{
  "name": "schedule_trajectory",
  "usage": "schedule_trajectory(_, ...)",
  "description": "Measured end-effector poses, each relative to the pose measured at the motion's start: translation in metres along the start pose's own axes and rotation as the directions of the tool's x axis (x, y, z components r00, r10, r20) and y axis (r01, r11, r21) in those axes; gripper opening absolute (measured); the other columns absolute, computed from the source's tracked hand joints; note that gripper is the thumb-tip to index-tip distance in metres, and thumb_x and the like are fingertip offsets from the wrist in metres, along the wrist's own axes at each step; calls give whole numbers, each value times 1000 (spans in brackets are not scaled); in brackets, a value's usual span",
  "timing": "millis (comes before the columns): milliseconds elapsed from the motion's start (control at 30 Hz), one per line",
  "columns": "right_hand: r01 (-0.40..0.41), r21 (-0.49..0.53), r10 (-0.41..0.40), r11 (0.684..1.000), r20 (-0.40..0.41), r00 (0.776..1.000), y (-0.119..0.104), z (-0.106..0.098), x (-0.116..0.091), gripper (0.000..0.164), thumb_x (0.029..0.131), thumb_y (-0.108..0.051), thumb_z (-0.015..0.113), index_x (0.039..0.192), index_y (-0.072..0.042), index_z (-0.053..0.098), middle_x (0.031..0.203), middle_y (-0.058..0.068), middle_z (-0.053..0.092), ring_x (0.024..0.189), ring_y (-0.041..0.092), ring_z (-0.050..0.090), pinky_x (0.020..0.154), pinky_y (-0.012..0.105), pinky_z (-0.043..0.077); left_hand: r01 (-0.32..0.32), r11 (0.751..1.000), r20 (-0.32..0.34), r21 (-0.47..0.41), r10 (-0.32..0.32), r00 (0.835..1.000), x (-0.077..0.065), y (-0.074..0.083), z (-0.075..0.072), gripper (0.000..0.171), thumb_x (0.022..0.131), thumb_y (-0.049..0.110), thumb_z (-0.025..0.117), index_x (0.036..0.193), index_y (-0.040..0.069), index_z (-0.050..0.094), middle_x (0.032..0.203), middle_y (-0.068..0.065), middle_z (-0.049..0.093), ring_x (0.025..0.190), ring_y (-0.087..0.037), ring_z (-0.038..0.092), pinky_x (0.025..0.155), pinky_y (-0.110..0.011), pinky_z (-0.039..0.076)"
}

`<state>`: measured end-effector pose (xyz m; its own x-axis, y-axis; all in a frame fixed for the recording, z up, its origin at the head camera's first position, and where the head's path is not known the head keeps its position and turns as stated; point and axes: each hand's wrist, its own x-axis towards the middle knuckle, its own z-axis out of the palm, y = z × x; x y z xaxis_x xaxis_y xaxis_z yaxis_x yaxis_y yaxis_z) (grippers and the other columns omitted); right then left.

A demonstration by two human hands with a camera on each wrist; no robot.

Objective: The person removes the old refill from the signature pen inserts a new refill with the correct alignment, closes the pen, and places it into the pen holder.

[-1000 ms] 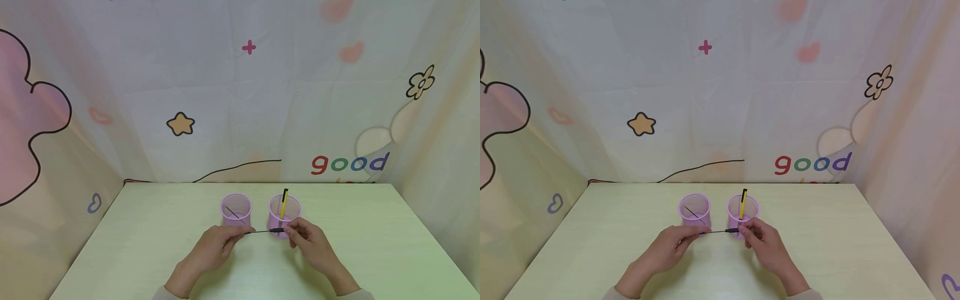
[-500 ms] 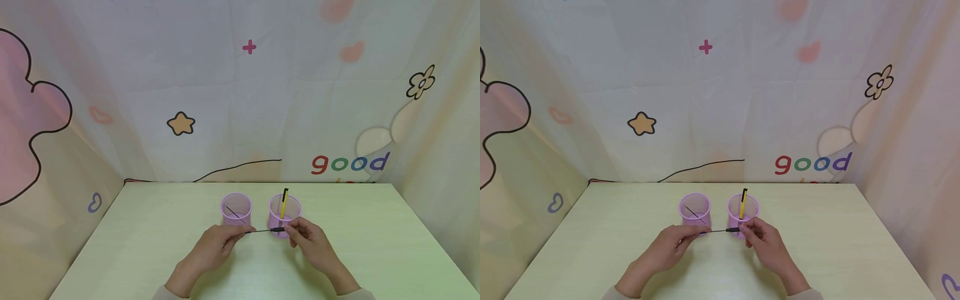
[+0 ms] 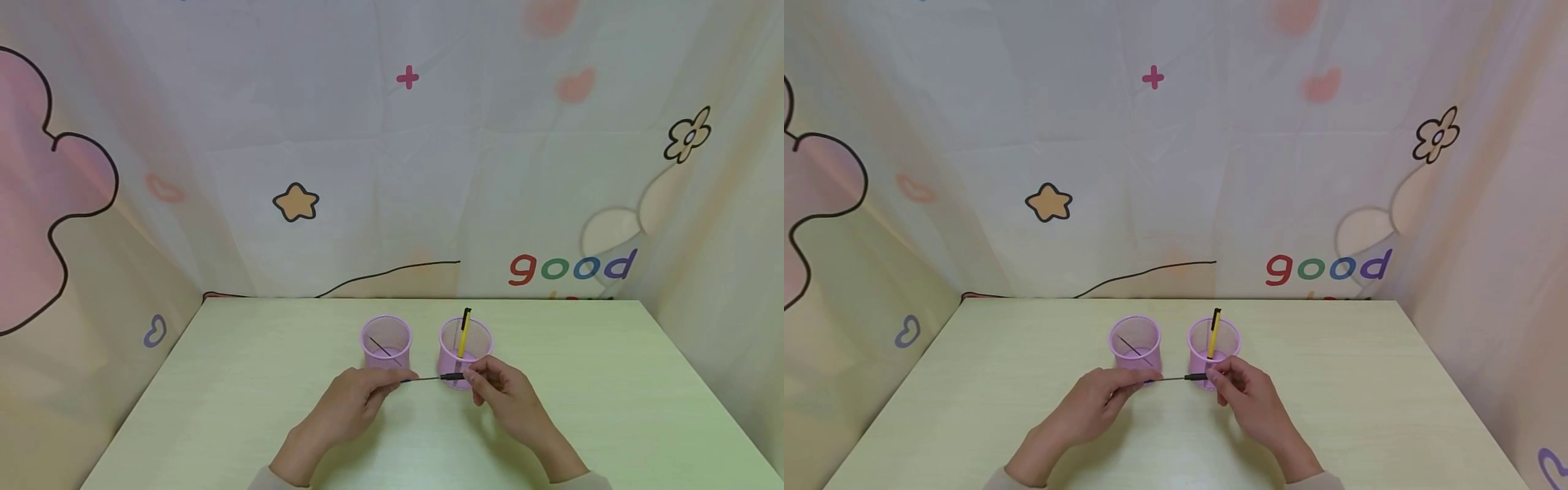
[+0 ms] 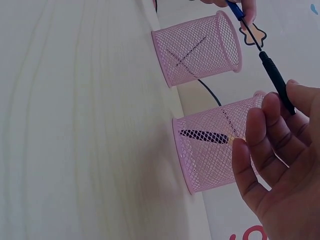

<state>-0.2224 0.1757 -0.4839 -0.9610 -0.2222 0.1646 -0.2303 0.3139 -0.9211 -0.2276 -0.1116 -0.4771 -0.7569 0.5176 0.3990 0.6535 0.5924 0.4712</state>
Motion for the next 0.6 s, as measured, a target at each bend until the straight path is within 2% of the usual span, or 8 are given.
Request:
schedule_trajectory(367,3,-4,-3,1000,7,1000,1,-1,0,26,98,-29,60,100,-2,62,72,5,58,64,13,58,60,31,49,11,1000,4,-18,-11,1000,0,0,0,33,99,24,58,121,50,63,111,18,71,85,-1,65,77,-27,53)
schedule_trajectory(600,10,-17,-10,1000,3,1000,3,1,0,26,98,-30,61,100,-4,62,71,4,58,63,12,57,59,26,48,1,1000,9,-13,-1,1000,0,1,0,31,99,23,59,121,44,65,111,18,71,83,2,63,76,-27,53)
